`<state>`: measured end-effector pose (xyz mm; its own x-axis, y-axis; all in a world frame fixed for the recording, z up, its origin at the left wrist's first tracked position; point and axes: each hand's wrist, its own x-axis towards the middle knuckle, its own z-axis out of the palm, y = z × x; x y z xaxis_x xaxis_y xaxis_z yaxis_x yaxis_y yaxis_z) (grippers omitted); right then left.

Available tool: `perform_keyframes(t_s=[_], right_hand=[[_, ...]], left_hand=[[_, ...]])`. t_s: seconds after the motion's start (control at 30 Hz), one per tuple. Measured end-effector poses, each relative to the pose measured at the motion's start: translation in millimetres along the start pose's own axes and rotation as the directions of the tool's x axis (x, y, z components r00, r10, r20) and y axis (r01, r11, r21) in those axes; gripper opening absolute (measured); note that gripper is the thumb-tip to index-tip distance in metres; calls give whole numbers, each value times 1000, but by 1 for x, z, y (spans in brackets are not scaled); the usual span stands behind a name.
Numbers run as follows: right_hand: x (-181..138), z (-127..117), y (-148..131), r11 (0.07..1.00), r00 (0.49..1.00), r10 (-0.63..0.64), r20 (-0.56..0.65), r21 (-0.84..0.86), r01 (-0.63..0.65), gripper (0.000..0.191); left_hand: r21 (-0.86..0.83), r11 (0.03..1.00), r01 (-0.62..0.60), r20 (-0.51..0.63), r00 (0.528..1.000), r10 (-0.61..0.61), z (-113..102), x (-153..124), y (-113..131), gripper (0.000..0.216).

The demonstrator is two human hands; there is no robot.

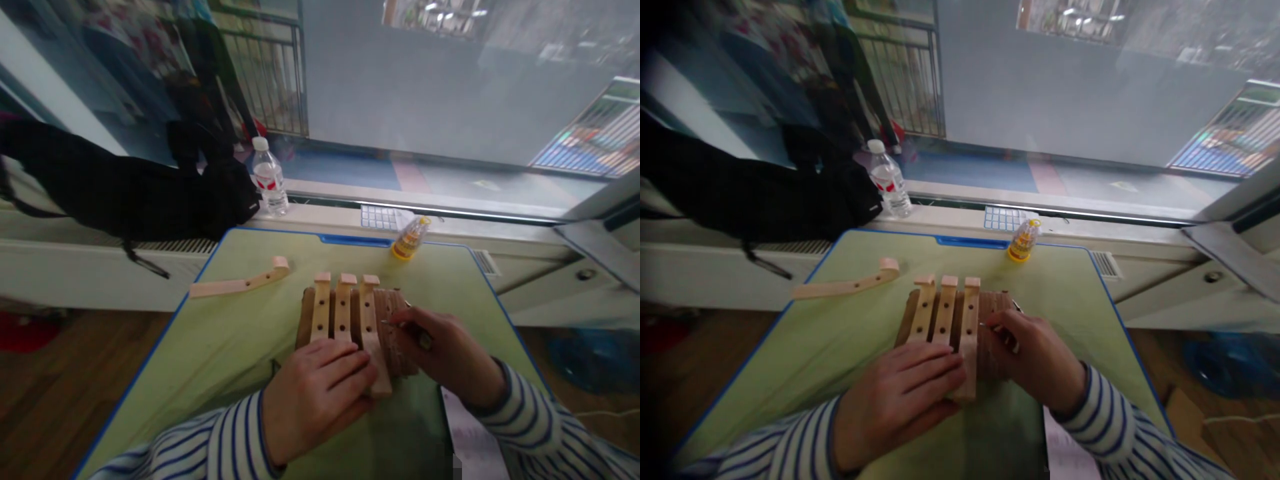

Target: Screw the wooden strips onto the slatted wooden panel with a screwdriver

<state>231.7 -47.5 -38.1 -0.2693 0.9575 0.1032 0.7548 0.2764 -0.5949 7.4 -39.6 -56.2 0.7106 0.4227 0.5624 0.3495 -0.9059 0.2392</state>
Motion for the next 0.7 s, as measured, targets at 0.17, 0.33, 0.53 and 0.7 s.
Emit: perform_keyframes(t_s=[0.17,0.33,0.53,0.7], right_hand=[[5,1,-2,1000,999,-22,41,19,21,14],[12,-1,0,999,997,-41,69,-21,43,13],[20,3,2,993,982,-95,162,-51,104,14],[23,2,-1,988,958,-109,267,-81,135,16]], left_hand=[[14,999,52,8,999,-52,2,3,6,20],[32,997,65,18,998,-66,-1,6,7,19],[3,998,67,44,997,-67,-2,4,3,22],[-23,997,72,72,995,-70,-3,4,2,21]])
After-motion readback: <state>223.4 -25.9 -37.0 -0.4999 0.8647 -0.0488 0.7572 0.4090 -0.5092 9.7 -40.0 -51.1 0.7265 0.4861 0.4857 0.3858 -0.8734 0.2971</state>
